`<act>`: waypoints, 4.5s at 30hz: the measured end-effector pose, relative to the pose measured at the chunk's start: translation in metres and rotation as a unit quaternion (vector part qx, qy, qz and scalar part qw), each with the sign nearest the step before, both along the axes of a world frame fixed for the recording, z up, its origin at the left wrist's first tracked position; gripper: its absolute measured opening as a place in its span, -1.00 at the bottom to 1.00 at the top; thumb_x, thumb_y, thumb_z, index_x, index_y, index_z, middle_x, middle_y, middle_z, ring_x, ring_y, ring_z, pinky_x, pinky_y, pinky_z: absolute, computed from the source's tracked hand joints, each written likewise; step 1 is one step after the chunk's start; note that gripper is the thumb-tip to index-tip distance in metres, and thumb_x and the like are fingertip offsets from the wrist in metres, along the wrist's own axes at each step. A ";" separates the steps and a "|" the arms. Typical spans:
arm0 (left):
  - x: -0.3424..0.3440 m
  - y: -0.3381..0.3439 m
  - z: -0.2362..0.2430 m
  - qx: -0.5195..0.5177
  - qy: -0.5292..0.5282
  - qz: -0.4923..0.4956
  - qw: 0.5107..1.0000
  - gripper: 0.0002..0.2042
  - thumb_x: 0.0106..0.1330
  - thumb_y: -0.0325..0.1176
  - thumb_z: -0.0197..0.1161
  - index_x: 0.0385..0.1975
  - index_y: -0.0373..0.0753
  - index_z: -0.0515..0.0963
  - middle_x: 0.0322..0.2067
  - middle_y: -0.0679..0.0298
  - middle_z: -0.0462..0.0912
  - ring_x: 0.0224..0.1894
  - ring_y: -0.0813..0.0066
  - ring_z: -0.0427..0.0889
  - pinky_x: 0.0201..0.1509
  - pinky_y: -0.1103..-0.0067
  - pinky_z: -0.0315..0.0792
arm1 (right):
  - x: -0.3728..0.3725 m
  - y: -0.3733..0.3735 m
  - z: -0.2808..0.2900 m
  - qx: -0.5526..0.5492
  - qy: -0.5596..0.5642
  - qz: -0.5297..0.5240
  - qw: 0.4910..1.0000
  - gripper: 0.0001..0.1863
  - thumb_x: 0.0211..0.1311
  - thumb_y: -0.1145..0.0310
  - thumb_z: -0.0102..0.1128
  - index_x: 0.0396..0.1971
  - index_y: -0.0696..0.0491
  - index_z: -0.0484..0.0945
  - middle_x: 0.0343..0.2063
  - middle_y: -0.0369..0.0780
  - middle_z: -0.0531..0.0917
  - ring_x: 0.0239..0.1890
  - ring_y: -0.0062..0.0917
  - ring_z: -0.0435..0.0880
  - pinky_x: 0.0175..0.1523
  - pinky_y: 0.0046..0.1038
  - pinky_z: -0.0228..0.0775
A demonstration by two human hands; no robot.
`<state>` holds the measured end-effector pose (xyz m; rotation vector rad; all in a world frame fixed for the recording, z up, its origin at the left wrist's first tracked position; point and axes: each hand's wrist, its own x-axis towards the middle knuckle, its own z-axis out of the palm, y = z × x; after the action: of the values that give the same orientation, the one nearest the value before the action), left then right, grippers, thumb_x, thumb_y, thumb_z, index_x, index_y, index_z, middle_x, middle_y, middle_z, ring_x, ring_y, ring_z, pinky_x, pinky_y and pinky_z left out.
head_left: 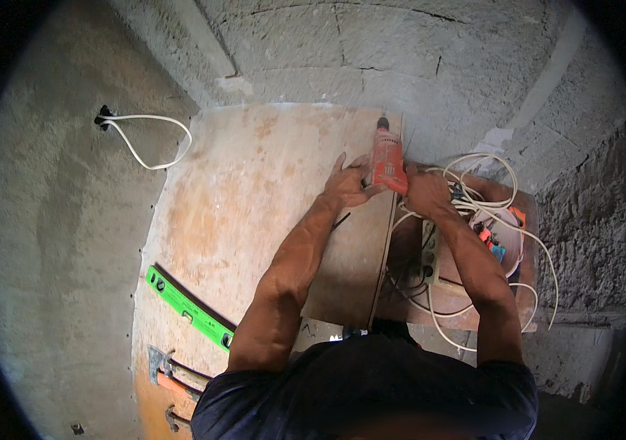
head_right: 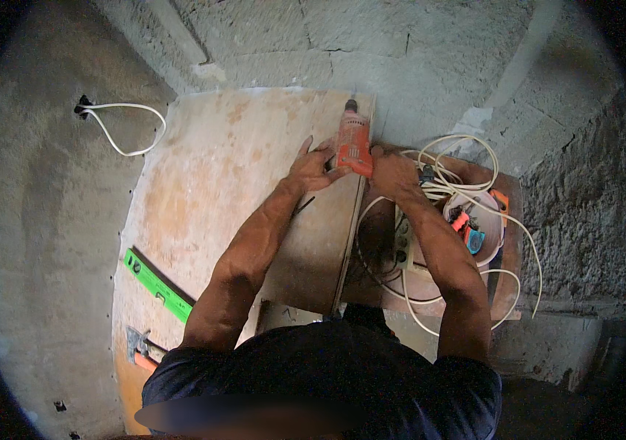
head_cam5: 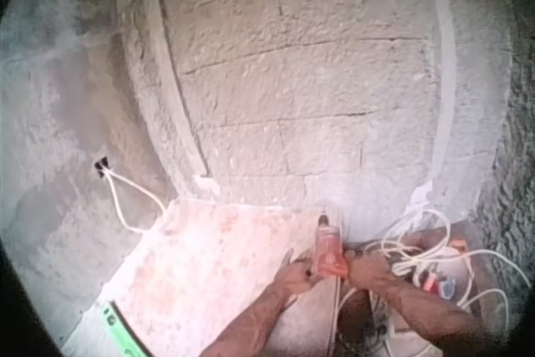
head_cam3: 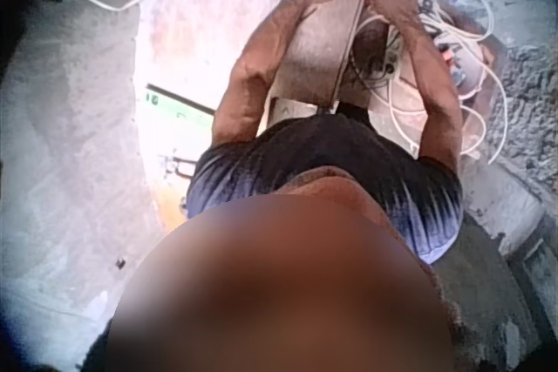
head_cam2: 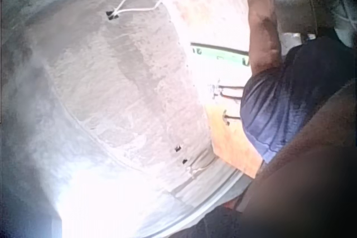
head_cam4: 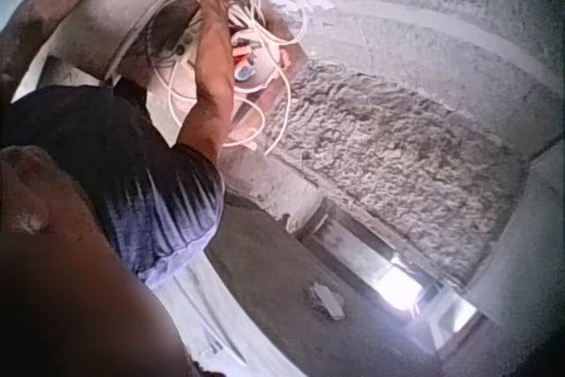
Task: The person uses a corded electric drill to make multiple holes in a wooden board placed on a workbench. They reposition the board and continue drilling at different locations along its edge.
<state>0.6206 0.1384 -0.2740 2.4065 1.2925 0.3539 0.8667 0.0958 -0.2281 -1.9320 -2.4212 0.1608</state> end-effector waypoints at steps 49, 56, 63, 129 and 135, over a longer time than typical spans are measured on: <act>0.001 0.067 -0.021 0.022 -0.015 0.018 0.999 -0.25 0.43 0.27 0.25 0.51 -0.01 0.39 0.52 0.07 0.38 0.62 0.12 0.21 0.74 0.08 -0.29 | 0.017 0.053 0.006 0.020 0.048 0.042 0.998 -0.55 0.10 0.32 0.38 0.00 0.14 0.56 -0.31 0.05 0.81 -0.19 0.00 0.84 -0.02 0.00 0.66; -0.006 0.017 0.019 -0.089 -0.019 0.029 0.995 -0.11 0.40 0.28 0.29 0.61 -0.08 0.19 0.43 -0.14 0.44 0.51 0.05 0.40 0.71 0.11 -0.13 | 0.010 0.031 0.001 0.011 0.048 0.039 0.998 -0.56 0.17 0.32 0.32 0.03 0.18 0.55 -0.28 0.05 0.82 -0.17 0.02 0.84 -0.03 -0.01 0.68; -0.063 -0.101 0.045 -0.002 0.127 0.099 0.987 -0.02 0.38 0.39 0.20 0.64 -0.12 0.10 0.50 -0.10 0.36 0.56 0.00 0.31 0.65 -0.09 -0.06 | 0.005 0.051 0.020 -0.022 0.028 0.005 0.999 -0.59 0.20 0.33 0.30 0.03 0.17 0.63 -0.15 0.03 0.82 -0.03 -0.08 0.83 0.09 -0.06 0.68; -0.042 0.025 -0.029 0.163 -0.227 0.100 0.955 -0.42 0.59 -0.20 -0.05 0.46 -0.50 0.28 0.29 -0.36 0.50 0.31 -0.38 0.49 0.56 -0.06 0.14 | -0.104 0.007 0.006 0.019 -0.004 -0.005 1.000 -0.43 0.22 0.23 0.32 0.21 0.10 0.49 -0.30 0.04 0.81 -0.24 -0.01 0.83 -0.12 0.02 0.67; -0.051 0.024 -0.016 0.134 -0.222 0.078 0.963 -0.47 0.61 -0.28 -0.08 0.38 -0.63 0.30 0.17 -0.48 0.54 0.27 -0.50 0.48 0.55 -0.03 0.20 | -0.102 0.013 0.002 0.044 -0.007 0.028 0.999 -0.56 0.25 0.25 0.29 0.06 0.16 0.51 -0.36 0.03 0.80 -0.36 -0.02 0.83 -0.24 -0.02 0.66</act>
<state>0.5695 0.1628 -0.2903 2.2452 1.2857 1.1084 0.7643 0.1089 -0.2266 -1.8367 -2.4486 0.0414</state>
